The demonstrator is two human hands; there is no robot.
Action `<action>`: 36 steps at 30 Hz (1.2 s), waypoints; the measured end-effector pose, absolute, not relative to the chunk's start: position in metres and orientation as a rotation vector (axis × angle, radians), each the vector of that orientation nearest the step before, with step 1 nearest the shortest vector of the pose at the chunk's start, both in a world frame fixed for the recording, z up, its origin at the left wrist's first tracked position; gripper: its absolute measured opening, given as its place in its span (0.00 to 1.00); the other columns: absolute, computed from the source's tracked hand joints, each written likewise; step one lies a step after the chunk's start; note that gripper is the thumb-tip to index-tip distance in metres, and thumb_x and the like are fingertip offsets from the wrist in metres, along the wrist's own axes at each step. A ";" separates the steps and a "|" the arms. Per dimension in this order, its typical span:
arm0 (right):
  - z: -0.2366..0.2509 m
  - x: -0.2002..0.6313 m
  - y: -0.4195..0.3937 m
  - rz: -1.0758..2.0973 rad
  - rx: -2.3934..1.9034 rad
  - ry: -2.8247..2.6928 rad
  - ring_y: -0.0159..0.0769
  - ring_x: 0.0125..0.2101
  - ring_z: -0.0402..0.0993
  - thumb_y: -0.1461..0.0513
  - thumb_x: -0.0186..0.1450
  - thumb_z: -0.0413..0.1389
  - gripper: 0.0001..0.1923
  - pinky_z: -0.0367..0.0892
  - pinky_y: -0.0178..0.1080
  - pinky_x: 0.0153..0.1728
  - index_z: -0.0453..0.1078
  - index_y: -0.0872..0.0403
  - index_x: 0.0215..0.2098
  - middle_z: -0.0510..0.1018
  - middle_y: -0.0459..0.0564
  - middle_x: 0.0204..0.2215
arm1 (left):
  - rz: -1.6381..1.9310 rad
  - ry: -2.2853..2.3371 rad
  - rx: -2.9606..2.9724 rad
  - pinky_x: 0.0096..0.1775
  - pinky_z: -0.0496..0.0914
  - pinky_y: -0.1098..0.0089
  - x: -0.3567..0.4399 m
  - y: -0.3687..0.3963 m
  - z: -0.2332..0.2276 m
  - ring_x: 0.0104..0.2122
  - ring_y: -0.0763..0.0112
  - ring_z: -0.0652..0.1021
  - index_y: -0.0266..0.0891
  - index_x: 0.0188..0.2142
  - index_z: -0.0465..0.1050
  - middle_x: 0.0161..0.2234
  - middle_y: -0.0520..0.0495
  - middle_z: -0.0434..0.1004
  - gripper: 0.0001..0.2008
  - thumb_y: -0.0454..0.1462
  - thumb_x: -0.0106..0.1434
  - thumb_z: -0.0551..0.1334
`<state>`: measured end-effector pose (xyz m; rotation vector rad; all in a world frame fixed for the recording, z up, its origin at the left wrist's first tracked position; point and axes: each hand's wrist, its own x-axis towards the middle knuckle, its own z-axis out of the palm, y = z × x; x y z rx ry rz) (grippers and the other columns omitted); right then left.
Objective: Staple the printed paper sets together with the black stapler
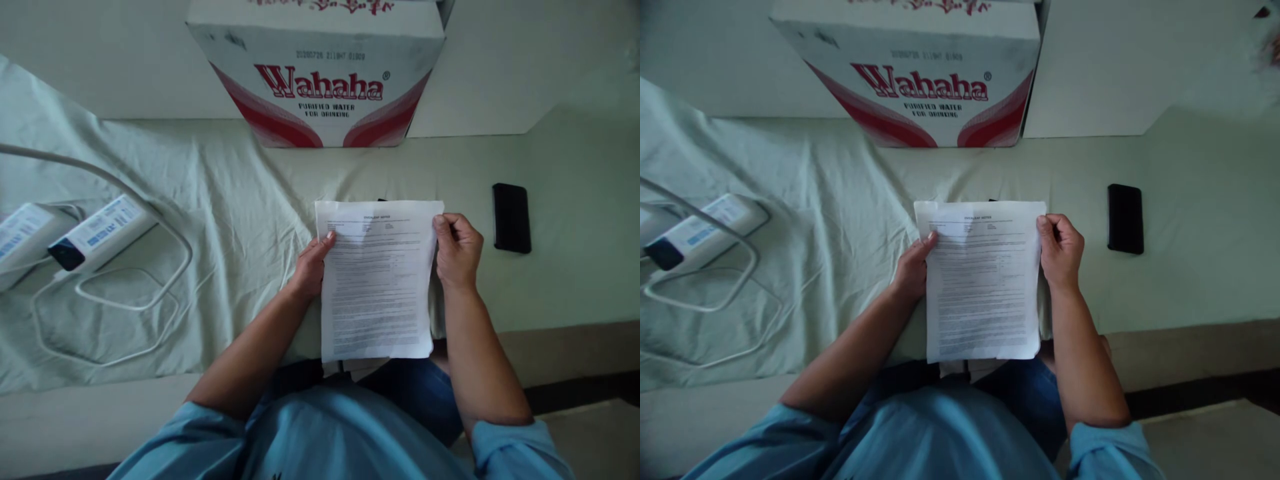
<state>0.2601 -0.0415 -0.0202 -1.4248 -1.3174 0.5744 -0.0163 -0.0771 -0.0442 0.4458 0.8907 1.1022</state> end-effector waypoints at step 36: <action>-0.020 0.264 -0.049 0.792 -1.464 -1.274 0.31 0.24 0.62 0.43 0.64 0.69 0.20 0.60 0.37 0.26 0.79 0.50 0.30 0.72 0.42 0.23 | 1.216 1.034 0.637 0.33 0.78 0.62 -0.013 -0.079 -0.034 0.37 0.51 0.87 0.39 0.40 0.82 0.31 0.44 0.85 0.27 0.60 0.60 0.74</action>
